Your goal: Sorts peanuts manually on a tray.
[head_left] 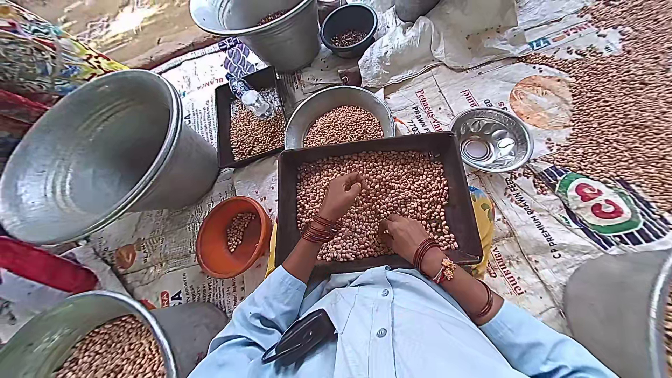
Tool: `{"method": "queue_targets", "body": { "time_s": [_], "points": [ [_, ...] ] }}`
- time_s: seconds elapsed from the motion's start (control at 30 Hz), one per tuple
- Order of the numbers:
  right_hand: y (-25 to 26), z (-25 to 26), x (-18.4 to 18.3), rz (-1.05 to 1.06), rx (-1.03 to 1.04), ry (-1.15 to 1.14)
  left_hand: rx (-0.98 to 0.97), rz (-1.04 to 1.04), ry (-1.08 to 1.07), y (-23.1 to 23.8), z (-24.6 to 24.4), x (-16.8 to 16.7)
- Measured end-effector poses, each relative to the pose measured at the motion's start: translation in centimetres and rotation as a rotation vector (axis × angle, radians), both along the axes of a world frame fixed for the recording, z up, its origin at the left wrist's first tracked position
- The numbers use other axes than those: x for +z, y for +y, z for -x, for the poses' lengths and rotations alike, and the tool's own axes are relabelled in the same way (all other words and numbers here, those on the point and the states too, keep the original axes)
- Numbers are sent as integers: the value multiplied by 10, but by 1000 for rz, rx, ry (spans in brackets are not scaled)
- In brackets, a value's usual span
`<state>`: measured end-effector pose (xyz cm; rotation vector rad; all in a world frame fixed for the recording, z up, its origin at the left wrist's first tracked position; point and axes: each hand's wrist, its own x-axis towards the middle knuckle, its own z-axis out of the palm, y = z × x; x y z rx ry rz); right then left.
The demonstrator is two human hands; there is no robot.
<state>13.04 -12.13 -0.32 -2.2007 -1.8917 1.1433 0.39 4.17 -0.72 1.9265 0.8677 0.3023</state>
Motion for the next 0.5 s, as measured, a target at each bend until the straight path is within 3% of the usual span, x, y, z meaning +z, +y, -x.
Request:
{"method": "queue_targets", "body": {
  "time_s": [0.23,0.5],
  "points": [
    [-2,3,0,43,29,-34,-357,-312,396,-31,18,-3],
    [-11,-3,0,84,-8,-36,-434,-414,419,-41,16,-13]
  ]
}}
